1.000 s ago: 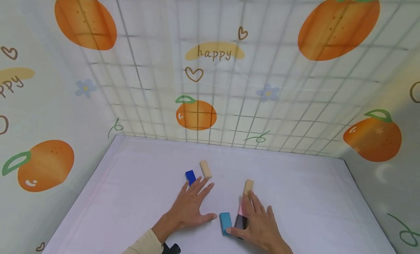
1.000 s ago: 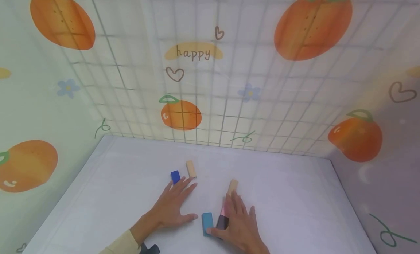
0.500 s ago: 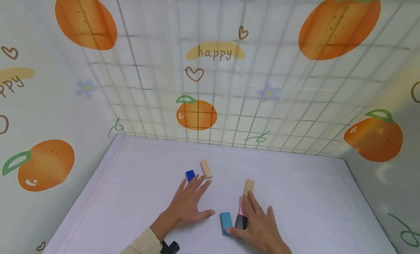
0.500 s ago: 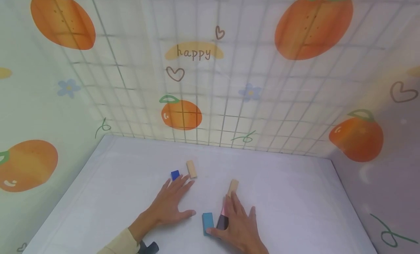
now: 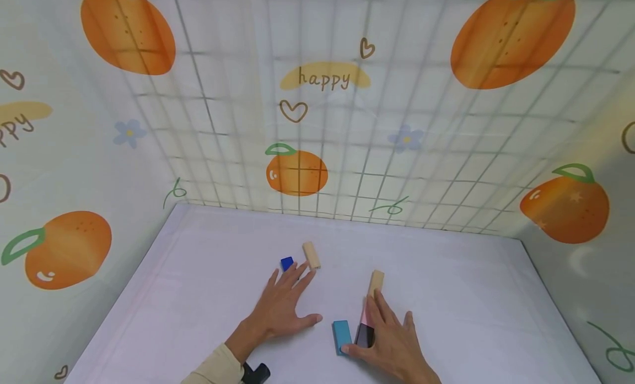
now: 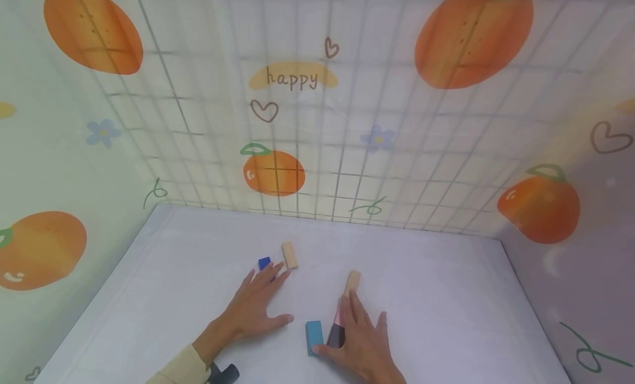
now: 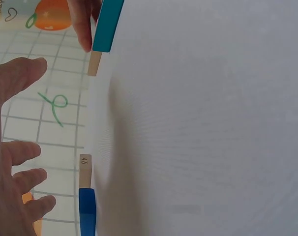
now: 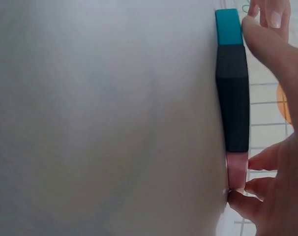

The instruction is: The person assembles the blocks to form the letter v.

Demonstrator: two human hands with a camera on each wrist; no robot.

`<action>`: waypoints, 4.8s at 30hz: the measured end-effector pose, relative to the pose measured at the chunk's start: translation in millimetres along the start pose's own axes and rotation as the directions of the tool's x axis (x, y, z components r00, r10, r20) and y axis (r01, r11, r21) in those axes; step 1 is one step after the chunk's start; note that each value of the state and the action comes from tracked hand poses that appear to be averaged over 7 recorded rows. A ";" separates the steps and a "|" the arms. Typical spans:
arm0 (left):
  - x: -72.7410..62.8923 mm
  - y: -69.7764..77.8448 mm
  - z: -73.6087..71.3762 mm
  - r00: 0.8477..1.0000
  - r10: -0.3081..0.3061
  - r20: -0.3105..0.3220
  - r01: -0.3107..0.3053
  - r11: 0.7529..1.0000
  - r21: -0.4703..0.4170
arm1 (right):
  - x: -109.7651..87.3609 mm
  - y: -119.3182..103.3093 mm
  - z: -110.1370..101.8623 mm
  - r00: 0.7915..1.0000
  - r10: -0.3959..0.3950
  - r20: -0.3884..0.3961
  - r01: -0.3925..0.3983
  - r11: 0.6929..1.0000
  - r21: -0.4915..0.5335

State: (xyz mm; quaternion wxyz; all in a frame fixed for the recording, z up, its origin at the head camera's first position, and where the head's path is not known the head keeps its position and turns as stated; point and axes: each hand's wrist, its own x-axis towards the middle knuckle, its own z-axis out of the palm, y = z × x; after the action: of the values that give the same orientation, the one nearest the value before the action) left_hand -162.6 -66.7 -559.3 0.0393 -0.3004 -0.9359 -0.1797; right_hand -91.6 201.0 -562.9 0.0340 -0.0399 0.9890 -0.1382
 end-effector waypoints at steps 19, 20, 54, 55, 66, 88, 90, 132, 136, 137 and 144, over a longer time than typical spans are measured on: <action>3.8 -13.4 -0.3 0.999 -0.037 -0.030 0.038 0.999 0.012 | -2.3 -4.0 -2.1 1.000 0.003 0.006 -0.003 1.000 -0.010; 3.9 -13.9 -0.5 0.999 -0.040 -0.030 0.041 0.999 0.012 | -2.5 -3.8 -2.0 1.000 0.004 0.005 -0.004 1.000 -0.008; 14.7 -36.0 -4.3 0.989 -0.133 -0.070 0.134 0.991 0.010 | -3.0 -2.4 0.9 0.999 0.031 0.016 -0.032 0.999 0.015; 15.1 -36.8 -4.2 0.988 -0.136 -0.070 0.138 0.990 0.011 | -2.8 -2.5 0.7 0.999 0.033 0.020 -0.033 0.999 0.016; 18.9 -42.8 -6.0 0.984 -0.169 -0.063 0.170 0.985 0.007 | -1.7 -1.1 0.2 0.999 0.027 0.019 -0.027 1.000 0.008; 26.8 -52.0 -8.2 0.978 -0.207 -0.031 0.208 0.978 0.027 | -1.0 -1.0 1.5 1.000 0.012 -0.002 -0.012 1.000 0.010; 27.1 -52.5 -8.1 0.977 -0.209 -0.030 0.210 0.977 0.028 | -1.4 -1.1 1.2 1.000 0.011 0.000 -0.011 1.000 0.008; 35.4 -57.2 -6.7 0.977 -0.214 -0.023 0.215 0.976 0.025 | -1.8 -3.4 -5.6 0.999 0.032 0.041 -0.033 0.999 0.020; 35.1 -57.7 -5.6 0.977 -0.209 -0.028 0.210 0.978 0.021 | -2.3 -2.4 -5.0 0.999 0.021 0.030 -0.022 1.000 0.020; 35.1 -57.9 -5.2 0.978 -0.208 -0.030 0.209 0.978 0.018 | -2.4 -2.2 -4.8 0.999 0.020 0.028 -0.020 1.000 0.021; 35.1 -58.8 -3.4 0.977 -0.210 -0.023 0.210 0.978 -0.006 | -2.5 -1.3 -3.0 1.000 0.016 0.017 -0.016 1.000 0.017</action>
State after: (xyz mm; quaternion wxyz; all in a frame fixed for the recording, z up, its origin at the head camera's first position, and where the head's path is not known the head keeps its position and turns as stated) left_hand -225.3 -93.1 -568.2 0.0305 -0.1979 -0.9615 -0.1881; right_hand -89.3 200.8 -559.5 0.0435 -0.0330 0.9878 -0.1460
